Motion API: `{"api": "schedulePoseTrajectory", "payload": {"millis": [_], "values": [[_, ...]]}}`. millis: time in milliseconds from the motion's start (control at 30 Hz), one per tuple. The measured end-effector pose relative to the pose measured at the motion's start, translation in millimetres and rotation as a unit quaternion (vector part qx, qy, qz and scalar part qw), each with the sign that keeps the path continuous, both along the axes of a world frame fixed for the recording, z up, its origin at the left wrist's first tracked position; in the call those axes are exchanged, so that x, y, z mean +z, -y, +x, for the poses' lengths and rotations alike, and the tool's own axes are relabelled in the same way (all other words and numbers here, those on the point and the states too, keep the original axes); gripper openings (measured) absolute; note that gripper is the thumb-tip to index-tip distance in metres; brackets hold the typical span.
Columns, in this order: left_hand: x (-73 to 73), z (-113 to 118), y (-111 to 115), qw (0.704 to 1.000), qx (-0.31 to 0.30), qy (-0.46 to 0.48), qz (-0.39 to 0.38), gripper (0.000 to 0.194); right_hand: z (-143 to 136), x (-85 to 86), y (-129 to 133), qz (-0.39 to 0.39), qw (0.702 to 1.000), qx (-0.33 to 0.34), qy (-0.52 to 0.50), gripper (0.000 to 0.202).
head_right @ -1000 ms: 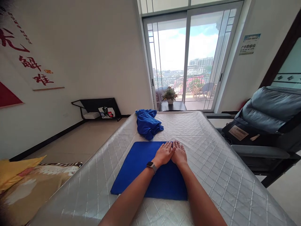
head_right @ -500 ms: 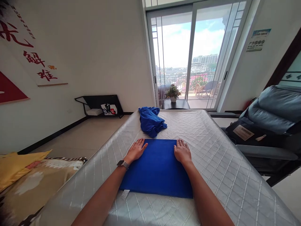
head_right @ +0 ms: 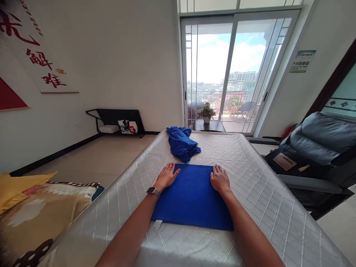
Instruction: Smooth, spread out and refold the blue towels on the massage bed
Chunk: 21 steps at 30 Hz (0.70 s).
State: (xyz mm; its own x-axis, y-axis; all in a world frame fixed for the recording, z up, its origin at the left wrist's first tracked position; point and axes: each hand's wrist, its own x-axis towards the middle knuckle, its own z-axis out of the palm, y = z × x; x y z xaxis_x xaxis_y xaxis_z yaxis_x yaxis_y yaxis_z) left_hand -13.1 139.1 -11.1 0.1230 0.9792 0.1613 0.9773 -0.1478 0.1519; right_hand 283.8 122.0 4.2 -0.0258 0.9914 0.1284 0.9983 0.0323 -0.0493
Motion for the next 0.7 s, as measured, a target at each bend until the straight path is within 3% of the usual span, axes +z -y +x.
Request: {"api": "schedulePoseTrajectory", "payload": {"millis": [100,167,300,467,567,700], "values": [[0.3,0.5,0.6,1.000,-0.003,-0.003,0.000,0.078,-4.6,6.6,10.9,0.031,0.999,0.020,0.024,0.059],[-0.3,1.0,0.7,1.000,-0.002,0.002,0.002,0.078,-6.7,8.4,20.7,0.002,1.000,0.018,0.017,0.060],[-1.4,0.4,0.6,1.000,0.000,0.010,0.008,0.077,-7.0,3.5,37.8,-0.068,0.998,-0.007,-0.016,0.065],[10.2,3.9,8.0,0.998,0.014,-0.017,0.067,0.077,-5.5,-3.6,42.7,-0.057,0.998,-0.010,-0.040,0.067],[21.6,28.3,21.3,0.993,-0.036,-0.012,0.111,0.073,-5.8,-4.9,41.3,-0.050,0.997,-0.009,-0.053,0.066],[26.1,96.9,44.2,0.975,-0.196,-0.002,0.104,0.070,-4.0,-7.9,41.1,-0.039,0.998,-0.001,-0.048,0.065]]}}
